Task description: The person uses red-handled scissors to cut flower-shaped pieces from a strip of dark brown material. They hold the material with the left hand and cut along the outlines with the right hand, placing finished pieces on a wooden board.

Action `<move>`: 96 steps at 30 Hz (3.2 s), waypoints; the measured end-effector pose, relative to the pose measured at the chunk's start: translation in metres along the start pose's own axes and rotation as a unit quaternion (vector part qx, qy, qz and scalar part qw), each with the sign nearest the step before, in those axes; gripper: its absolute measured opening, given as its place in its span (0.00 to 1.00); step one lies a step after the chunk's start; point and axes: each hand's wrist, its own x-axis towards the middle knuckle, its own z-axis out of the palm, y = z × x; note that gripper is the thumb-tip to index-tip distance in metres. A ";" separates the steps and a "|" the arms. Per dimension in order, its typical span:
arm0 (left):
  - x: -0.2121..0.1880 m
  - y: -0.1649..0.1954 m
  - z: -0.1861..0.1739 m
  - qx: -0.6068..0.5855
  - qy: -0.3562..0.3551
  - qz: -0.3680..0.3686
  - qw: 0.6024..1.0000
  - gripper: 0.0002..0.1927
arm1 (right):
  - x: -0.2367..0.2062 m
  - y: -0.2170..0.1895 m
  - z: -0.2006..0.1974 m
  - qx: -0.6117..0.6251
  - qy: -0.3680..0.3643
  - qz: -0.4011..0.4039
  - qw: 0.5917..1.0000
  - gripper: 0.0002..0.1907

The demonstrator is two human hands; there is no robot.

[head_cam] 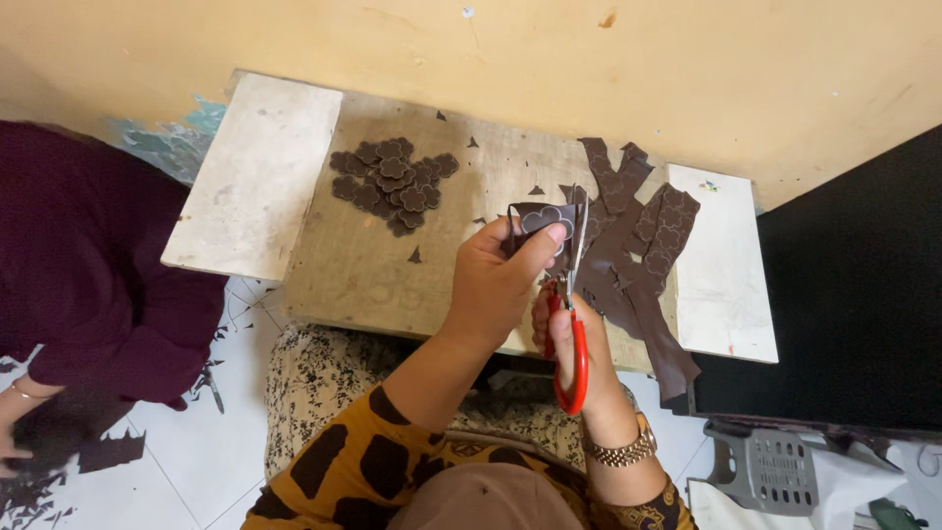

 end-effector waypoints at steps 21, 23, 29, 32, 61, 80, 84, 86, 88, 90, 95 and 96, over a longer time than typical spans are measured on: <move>0.006 0.008 -0.015 0.019 0.005 -0.034 0.999 0.06 | -0.004 0.009 -0.009 -0.050 0.003 0.041 0.998 0.29; 0.008 0.007 -0.016 -0.042 -0.007 -0.047 0.998 0.07 | -0.002 0.011 -0.010 -0.073 0.008 0.043 0.996 0.29; 0.004 -0.016 0.004 -0.182 -0.043 -0.063 0.980 0.10 | -0.002 0.016 -0.001 0.050 0.049 0.040 0.997 0.28; 0.005 -0.019 0.003 -0.112 0.002 -0.067 0.992 0.08 | -0.002 0.015 0.000 0.042 0.047 0.043 0.997 0.29; 0.007 -0.008 -0.002 -0.030 0.051 -0.042 0.997 0.06 | 0.001 0.007 -0.001 -0.032 0.027 0.050 0.998 0.29; 0.011 0.014 -0.021 0.035 -0.043 -0.018 0.998 0.04 | 0.002 0.001 -0.016 -0.046 -0.058 0.020 0.997 0.31; 0.011 0.014 -0.021 0.016 -0.055 -0.019 0.998 0.04 | 0.001 0.003 -0.017 -0.062 -0.045 0.023 0.997 0.31; 0.010 0.013 -0.022 0.033 -0.053 -0.014 0.998 0.04 | 0.001 0.005 -0.016 -0.068 -0.033 0.024 0.997 0.30; 0.011 0.012 -0.022 0.037 -0.053 -0.010 0.998 0.04 | 0.001 0.006 -0.015 -0.074 -0.025 0.028 0.997 0.30; 0.011 0.012 -0.022 0.030 -0.053 -0.009 0.998 0.04 | 0.001 0.008 -0.015 -0.066 -0.026 0.030 0.997 0.30; 0.011 0.015 -0.023 0.050 -0.035 -0.039 0.997 0.04 | -0.001 0.010 -0.016 -0.057 -0.031 0.035 0.997 0.31; 0.010 0.015 -0.023 0.059 -0.028 -0.046 0.997 0.04 | -0.001 0.010 -0.017 -0.059 -0.031 0.036 0.997 0.31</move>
